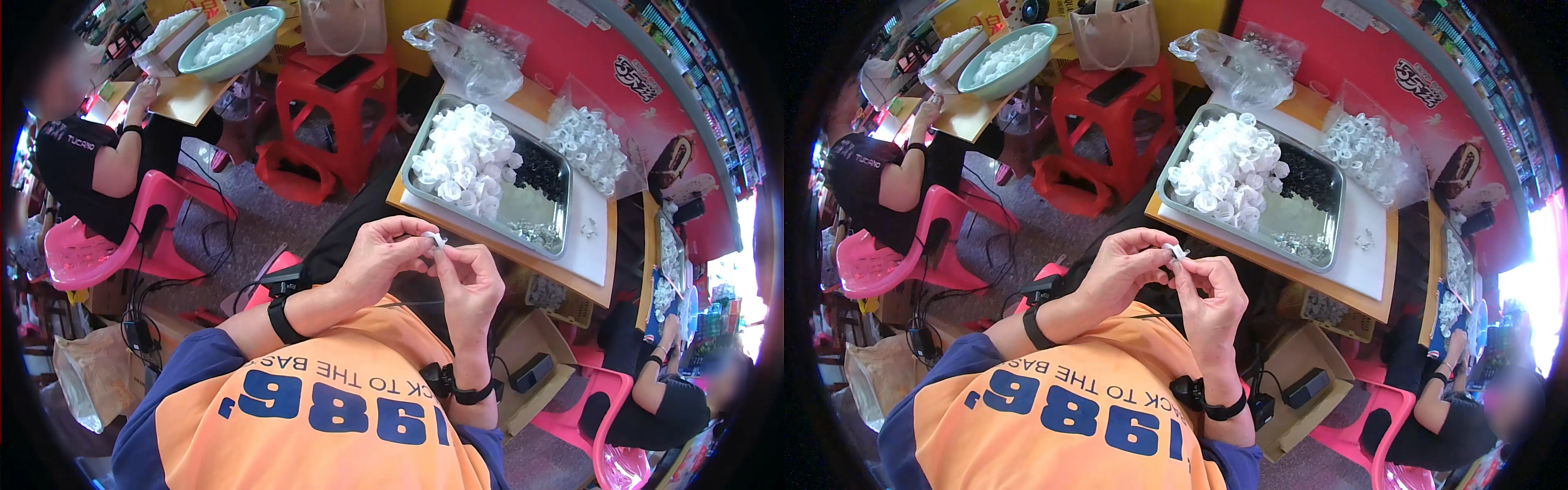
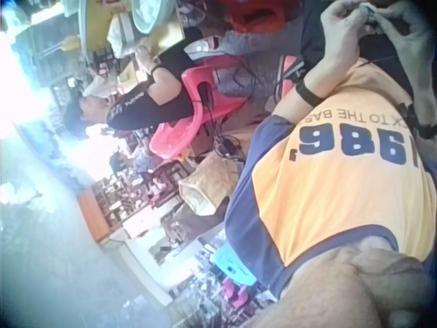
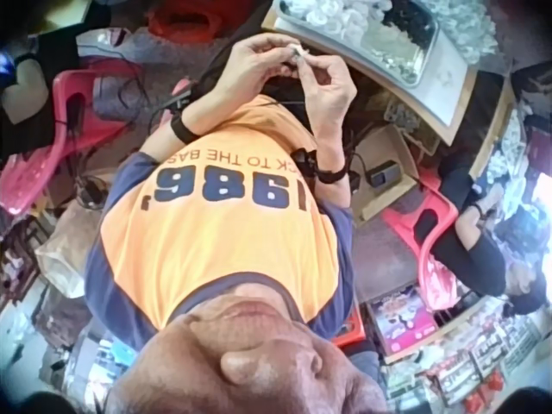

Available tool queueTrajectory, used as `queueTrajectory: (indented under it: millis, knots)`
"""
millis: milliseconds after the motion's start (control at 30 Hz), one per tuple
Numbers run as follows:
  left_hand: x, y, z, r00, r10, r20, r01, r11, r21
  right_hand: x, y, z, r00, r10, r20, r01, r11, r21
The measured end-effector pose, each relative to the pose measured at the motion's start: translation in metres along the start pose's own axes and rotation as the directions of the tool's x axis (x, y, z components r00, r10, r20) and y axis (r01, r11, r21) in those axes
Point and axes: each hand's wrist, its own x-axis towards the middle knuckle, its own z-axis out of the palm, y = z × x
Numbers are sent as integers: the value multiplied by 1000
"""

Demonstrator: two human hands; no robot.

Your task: Manually assembling small white plastic components by fitting them together.

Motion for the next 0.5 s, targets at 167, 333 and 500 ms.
queueTrajectory:
  millis: [167,333,500]
  knots:
    - [5,-13,-5,999,40,15,-39,997,-66,0,-1,2,999,-45,-10,44,998,-47]
    - [5,-13,-7,998,45,38,-44,999,-23,1,-7,2,997,82,-9,-81,996,45]
    - [3,-7,-4,993,96,70,-103,988,116,11,3,-8,943,326,61,-318,836,448]
